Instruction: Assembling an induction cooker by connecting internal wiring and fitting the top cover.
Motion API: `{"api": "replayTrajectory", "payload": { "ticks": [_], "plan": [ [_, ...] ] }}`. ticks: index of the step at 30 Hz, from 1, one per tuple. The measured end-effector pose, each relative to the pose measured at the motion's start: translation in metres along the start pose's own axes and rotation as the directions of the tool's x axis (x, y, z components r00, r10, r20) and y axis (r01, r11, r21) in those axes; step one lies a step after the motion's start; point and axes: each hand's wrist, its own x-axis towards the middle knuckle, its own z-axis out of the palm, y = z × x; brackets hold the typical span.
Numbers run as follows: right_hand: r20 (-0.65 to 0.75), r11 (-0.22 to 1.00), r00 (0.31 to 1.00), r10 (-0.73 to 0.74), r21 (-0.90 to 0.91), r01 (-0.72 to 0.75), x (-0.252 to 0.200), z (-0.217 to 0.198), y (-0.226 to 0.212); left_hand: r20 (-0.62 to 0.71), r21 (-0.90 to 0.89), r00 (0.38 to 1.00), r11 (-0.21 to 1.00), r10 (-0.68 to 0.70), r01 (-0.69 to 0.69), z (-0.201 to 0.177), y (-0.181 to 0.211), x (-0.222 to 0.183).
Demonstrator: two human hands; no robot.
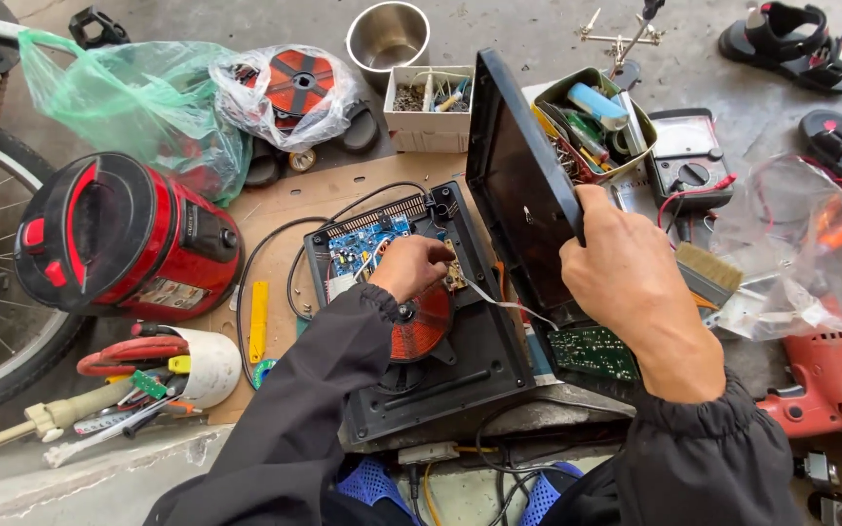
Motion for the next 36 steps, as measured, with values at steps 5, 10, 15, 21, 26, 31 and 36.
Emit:
{"api": "replayTrajectory", "payload": {
  "ticks": [5,10,15,21,26,31,36],
  "plan": [
    [-0.007,1.000,1.000,-0.020,0.013,0.020,-0.002,-0.003,0.009,-0.066,0.297,0.988,0.948,0.137,-0.112,0.006,0.012,0.004],
    [-0.074,0.986,0.983,-0.166,-0.019,0.165,-0.001,0.005,0.018,-0.094,0.208,0.980,0.966,0.175,-0.153,-0.001,0.023,0.000],
    [0.013,0.993,0.993,-0.115,-0.005,0.115,-0.001,-0.002,0.016,-0.132,-0.070,0.991,0.997,-0.028,0.019,0.009,0.022,-0.002],
    [-0.013,0.993,0.993,-0.116,-0.024,0.116,0.003,0.001,0.016,-0.029,-0.297,0.993,0.950,-0.113,0.099,0.000,0.030,-0.012],
    [-0.022,0.992,0.992,-0.124,-0.015,0.123,0.001,0.000,0.017,0.112,-0.379,0.969,0.893,-0.218,0.244,-0.005,0.038,-0.016],
    [-0.030,0.994,0.993,-0.111,0.000,0.111,0.001,-0.001,0.016,0.181,-0.523,0.958,0.803,-0.222,0.285,0.007,0.021,-0.007],
    [-0.038,0.994,0.993,-0.107,0.001,0.107,0.002,0.000,0.018,0.212,-0.571,0.947,0.756,-0.240,0.320,0.007,0.020,-0.008]
  ]
}}
